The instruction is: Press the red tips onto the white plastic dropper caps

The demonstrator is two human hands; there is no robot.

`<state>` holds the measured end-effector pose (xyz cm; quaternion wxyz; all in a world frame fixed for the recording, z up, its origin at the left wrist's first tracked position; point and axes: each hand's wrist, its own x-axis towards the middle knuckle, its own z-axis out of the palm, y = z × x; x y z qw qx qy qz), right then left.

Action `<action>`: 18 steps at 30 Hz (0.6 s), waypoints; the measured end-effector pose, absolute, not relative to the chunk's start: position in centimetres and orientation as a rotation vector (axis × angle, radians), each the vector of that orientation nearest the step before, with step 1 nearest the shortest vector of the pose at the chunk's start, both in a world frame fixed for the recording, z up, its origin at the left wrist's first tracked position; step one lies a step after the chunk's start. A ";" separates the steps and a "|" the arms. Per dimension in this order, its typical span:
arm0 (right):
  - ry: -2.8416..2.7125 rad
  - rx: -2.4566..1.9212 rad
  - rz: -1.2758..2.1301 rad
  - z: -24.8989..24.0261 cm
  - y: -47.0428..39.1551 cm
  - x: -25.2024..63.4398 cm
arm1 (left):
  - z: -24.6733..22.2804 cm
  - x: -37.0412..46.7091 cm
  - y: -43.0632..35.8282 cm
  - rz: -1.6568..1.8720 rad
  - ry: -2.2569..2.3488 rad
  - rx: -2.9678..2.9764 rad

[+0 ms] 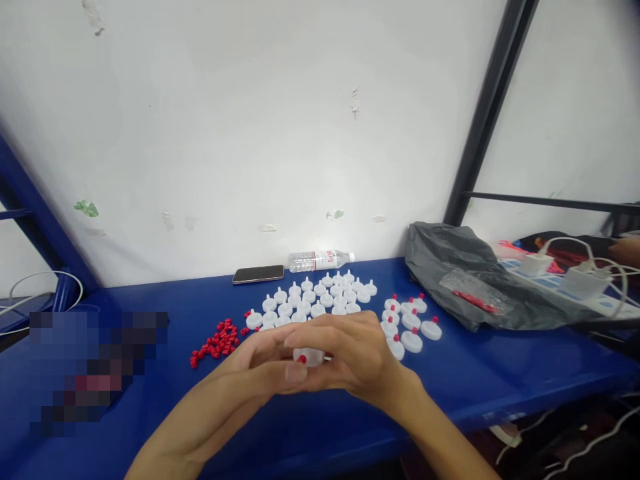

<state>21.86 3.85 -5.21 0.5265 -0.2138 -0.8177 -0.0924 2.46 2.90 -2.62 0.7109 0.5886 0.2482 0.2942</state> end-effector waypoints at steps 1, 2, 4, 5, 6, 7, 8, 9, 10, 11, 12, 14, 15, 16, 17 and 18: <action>-1.967 -0.515 -0.227 -5.3 3.9 21.9 | -2.7 2.6 2.9 0.670 0.560 1.316; -1.977 -0.522 -0.235 -5.4 3.9 21.9 | -2.7 2.7 2.9 0.688 0.576 1.324; -1.988 -0.526 -0.246 -5.5 3.9 22.1 | -2.9 2.9 2.9 0.730 0.616 1.321; -1.986 -0.521 -0.252 -5.5 4.0 22.1 | -3.0 3.0 3.0 0.748 0.631 1.319; -1.980 -0.517 -0.255 -5.6 4.0 22.1 | -3.0 3.1 3.0 0.763 0.641 1.323; -1.975 -0.515 -0.254 -5.6 4.0 22.1 | -3.0 3.3 3.1 0.773 0.640 1.329; -1.969 -0.512 -0.251 -5.5 4.1 22.1 | -3.0 3.4 3.1 0.780 0.638 1.333; -1.965 -0.513 -0.249 -5.5 4.1 22.1 | -3.0 3.5 3.1 0.784 0.637 1.340; -1.966 -0.514 -0.250 -5.5 4.1 22.0 | -2.9 3.6 3.1 0.787 0.639 1.352; -1.971 -0.514 -0.251 -5.4 4.1 22.0 | -2.8 3.7 3.1 0.795 0.650 1.363; -1.977 -0.511 -0.254 -5.4 4.1 21.9 | -2.8 3.8 3.1 0.806 0.665 1.373; -1.984 -0.494 -0.263 -5.3 4.1 21.8 | -2.7 3.8 3.0 0.829 0.702 1.390; -1.981 -0.485 -0.266 -5.2 4.0 21.8 | -2.7 3.8 3.0 0.834 0.719 1.398; -1.975 -0.473 -0.266 -5.2 4.0 21.8 | -2.7 3.8 3.0 0.837 0.735 1.406; -1.967 -0.462 -0.264 -5.1 3.9 21.9 | -2.7 3.7 3.1 0.839 0.752 1.414; -1.962 -0.454 -0.258 -5.1 3.9 21.9 | -2.8 3.7 3.1 0.841 0.766 1.420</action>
